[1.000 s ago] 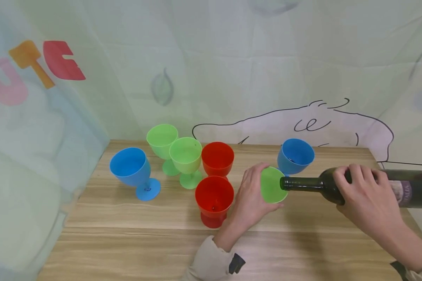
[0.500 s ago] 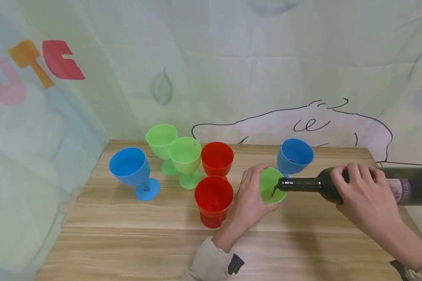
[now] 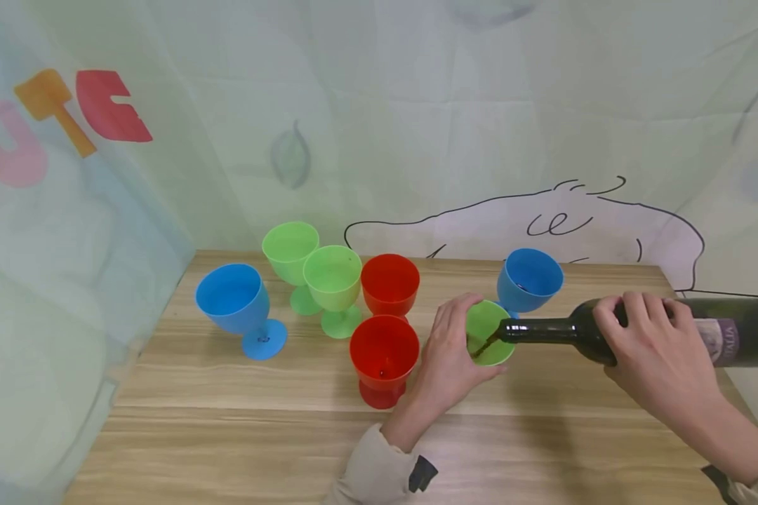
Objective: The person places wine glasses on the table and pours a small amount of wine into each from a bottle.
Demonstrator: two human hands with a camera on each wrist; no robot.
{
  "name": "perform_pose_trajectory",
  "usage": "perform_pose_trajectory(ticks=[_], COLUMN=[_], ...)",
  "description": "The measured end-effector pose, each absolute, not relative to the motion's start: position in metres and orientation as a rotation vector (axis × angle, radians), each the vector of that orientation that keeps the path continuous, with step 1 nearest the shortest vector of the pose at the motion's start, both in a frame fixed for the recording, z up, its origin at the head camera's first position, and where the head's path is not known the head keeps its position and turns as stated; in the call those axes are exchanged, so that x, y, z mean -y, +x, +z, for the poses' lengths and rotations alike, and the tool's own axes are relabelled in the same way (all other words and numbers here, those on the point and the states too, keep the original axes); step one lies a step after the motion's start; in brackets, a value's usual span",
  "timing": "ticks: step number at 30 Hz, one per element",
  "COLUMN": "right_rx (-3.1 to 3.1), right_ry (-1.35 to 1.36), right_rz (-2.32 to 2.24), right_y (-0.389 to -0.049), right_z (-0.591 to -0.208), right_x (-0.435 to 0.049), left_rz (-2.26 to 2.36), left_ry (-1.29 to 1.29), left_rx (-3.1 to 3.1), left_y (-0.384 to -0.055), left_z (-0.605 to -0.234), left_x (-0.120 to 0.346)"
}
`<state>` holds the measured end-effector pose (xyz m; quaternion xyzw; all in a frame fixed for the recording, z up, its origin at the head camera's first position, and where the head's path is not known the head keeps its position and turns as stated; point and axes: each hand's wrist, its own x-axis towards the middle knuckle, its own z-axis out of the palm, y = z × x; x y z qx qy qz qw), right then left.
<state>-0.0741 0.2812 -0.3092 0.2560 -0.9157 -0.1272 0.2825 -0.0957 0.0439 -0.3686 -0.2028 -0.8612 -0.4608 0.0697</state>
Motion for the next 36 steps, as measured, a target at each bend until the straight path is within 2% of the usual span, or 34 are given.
perform_pose_trajectory(ticks=[36], right_rx=[2.475], right_ry=[0.625], right_rz=[-0.225], right_y=[-0.071], right_z=[-0.328], right_x=[-0.284], left_rz=[-1.425], left_ry=[-0.62], left_rx=[2.576], left_y=[-0.09], left_z=[-0.371], left_x=[-0.045])
